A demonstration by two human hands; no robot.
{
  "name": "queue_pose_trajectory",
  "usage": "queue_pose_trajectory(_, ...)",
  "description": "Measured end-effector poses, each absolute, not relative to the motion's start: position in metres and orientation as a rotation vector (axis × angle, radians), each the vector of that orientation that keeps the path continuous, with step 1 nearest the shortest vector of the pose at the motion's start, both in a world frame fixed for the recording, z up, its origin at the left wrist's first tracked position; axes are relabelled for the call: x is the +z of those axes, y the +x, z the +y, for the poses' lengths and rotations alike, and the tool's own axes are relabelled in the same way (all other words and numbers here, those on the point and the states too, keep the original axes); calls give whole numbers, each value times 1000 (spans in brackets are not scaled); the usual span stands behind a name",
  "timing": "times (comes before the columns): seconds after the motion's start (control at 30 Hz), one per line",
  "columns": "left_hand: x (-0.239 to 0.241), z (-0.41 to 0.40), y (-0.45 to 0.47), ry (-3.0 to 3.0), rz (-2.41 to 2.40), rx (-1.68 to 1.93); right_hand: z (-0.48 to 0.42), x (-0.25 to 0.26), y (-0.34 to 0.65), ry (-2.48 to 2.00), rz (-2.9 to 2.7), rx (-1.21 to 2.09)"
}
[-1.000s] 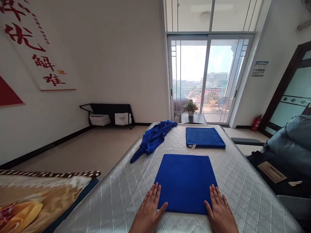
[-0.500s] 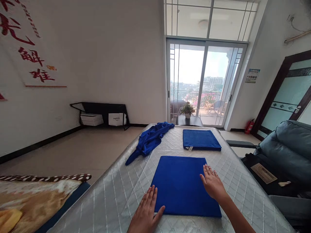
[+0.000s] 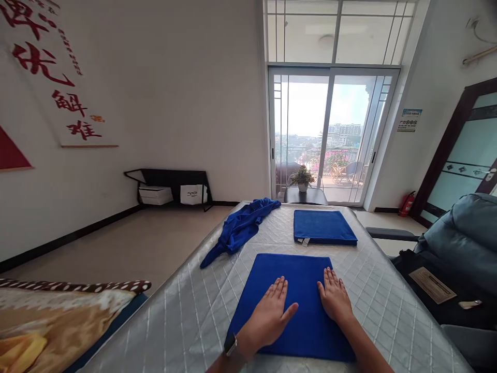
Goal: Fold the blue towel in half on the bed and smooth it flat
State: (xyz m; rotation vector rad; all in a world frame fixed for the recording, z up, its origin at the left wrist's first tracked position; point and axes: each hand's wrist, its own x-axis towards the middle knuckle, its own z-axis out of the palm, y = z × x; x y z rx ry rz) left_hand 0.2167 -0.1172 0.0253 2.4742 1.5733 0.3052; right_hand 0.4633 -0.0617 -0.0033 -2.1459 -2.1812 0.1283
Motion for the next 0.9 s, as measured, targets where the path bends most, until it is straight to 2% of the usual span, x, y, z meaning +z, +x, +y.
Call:
queue_pose_trajectory(0.1, 22, -95, 272, 2597, 1360, 389, -63, -1, 465, -2084, -2238, 131)
queue_pose_trajectory(0.27, -4, -72, 308, 2611, 1390, 434, -64, -1, 466, -2111, -2221, 137)
queue_pose_trajectory(0.67, -2, -33, 176, 2325, 2004, 311, -61, -2, 462, -2156, -2121, 202)
queue_pose_trajectory(0.9, -22, -27, 150, 2362, 2041, 362, -60, -1, 463, -2172, -2128, 192)
